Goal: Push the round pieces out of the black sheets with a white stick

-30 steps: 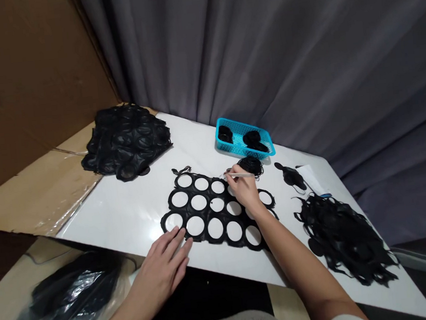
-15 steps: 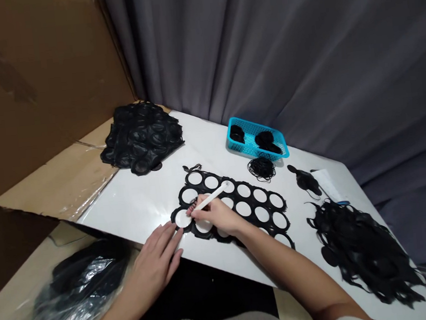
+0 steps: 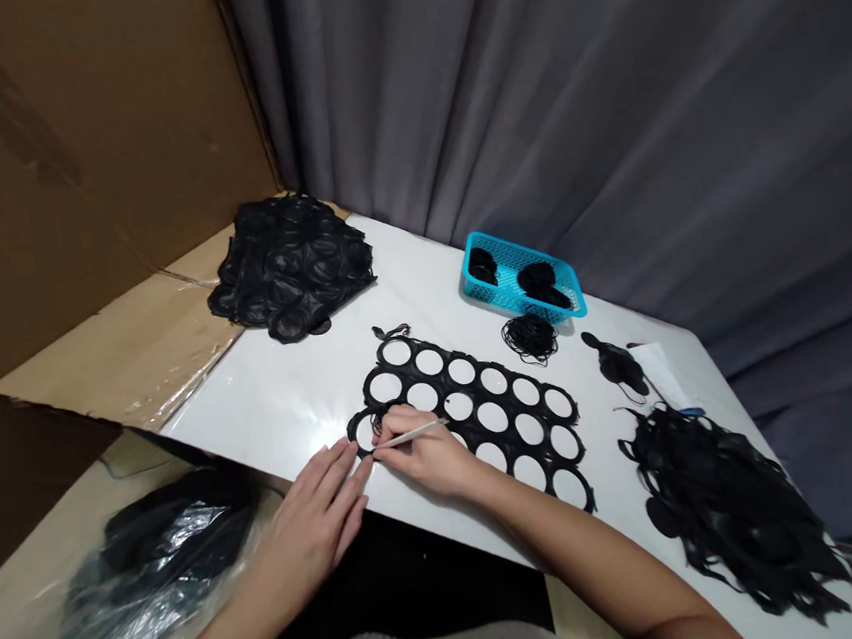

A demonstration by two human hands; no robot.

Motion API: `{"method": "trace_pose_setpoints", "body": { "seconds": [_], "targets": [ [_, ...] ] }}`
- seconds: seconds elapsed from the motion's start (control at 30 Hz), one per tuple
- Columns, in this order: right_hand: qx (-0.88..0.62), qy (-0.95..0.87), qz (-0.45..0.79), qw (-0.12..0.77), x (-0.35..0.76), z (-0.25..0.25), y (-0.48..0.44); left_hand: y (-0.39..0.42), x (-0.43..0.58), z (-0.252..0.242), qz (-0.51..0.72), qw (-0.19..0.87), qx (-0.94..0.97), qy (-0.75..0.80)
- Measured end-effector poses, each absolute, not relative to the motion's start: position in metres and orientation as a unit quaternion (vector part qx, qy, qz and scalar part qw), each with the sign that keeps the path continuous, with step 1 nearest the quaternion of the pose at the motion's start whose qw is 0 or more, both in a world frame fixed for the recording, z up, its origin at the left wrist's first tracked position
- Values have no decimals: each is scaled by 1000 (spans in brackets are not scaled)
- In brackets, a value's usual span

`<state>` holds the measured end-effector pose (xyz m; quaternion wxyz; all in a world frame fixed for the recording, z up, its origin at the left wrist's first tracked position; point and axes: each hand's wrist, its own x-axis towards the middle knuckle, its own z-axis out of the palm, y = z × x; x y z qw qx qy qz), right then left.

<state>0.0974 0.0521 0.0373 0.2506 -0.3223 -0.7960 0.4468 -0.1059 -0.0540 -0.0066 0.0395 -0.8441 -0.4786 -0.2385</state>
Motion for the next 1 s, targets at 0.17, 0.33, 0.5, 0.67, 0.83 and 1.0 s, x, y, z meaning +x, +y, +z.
{"method": "trace_pose_setpoints", "body": {
  "seconds": [0.17,0.33,0.5,0.67,0.83,1.0],
  "targets": [
    [-302,-831,406,231,99,39,47,-54,-106,-8,-232,45,-848,-474],
    [-320,-808,429,246,99,37,48,-53,-105,-6,-237,42,-845,-477],
    [-293,-855,355,240,100,34,45,-52,-105,-4,-241,39,-846,-474],
    [-220,-933,216,187,98,36,51,-51,-106,-6,-245,52,-847,-468],
    [-412,-843,146,315,115,43,122,-48,-107,-6,-248,61,-851,-459],
    [-548,-665,276,426,162,54,168,-43,-113,0,-254,73,-858,-441]
  ]
}}
